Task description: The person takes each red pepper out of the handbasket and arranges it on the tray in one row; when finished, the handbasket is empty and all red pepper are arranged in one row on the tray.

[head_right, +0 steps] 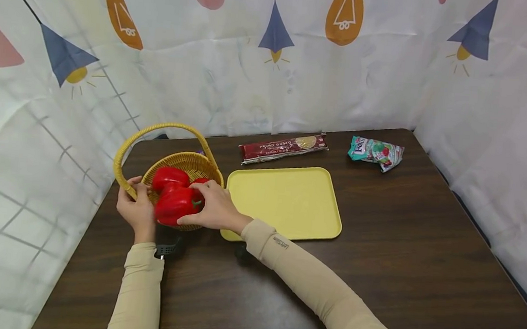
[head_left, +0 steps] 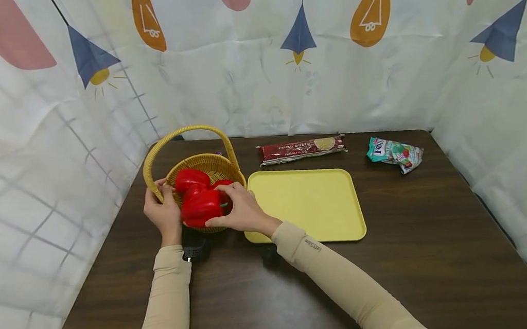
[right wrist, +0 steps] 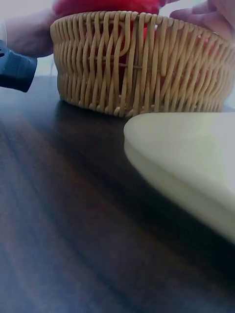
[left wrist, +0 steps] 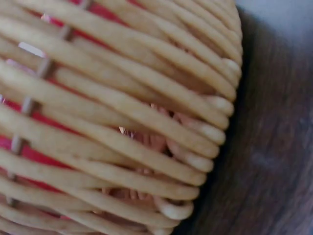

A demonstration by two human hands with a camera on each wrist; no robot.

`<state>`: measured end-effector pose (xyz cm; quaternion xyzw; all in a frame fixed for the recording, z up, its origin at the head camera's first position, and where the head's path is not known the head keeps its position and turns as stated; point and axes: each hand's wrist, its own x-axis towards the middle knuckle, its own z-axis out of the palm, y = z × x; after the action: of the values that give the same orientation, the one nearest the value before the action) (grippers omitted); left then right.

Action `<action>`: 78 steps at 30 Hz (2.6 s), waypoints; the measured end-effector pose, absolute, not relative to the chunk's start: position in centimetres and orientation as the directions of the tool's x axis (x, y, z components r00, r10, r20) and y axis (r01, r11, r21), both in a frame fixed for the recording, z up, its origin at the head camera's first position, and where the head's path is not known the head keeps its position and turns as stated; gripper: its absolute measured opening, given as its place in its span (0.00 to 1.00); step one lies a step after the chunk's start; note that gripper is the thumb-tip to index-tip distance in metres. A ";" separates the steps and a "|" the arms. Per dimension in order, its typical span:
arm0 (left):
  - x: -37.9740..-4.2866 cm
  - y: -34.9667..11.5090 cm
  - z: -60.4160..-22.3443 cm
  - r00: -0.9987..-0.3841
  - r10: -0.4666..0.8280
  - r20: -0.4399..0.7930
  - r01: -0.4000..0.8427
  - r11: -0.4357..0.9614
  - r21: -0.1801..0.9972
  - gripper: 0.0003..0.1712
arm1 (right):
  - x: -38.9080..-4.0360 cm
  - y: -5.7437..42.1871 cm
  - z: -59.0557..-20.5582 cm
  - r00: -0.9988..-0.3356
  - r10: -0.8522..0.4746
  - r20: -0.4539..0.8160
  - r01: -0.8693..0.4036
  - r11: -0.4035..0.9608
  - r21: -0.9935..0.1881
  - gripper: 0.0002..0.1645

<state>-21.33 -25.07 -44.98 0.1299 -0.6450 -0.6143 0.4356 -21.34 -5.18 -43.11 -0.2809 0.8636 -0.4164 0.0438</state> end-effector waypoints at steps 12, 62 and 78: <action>-21.5 -25.8 -46.8 -0.588 -0.705 0.396 0.313 0.253 0.915 0.11 | -21.2 -1.3 -43.5 -0.880 -0.415 0.231 -0.286 0.076 -0.955 0.45; -19.9 -24.4 -44.3 -0.610 -0.660 0.437 0.340 0.281 0.898 0.12 | -25.2 6.1 -45.3 -0.959 -0.278 0.052 -0.171 0.424 -0.889 0.45; -19.5 -24.9 -44.2 -0.569 -0.677 0.467 0.354 0.311 0.882 0.13 | -25.1 3.3 -45.6 -0.955 -0.293 0.049 -0.172 0.411 -0.895 0.48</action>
<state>-19.54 -24.93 -44.20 0.1197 -0.6742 -0.5745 0.4484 -25.13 3.34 -45.61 -0.1385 0.8381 -0.5246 0.0575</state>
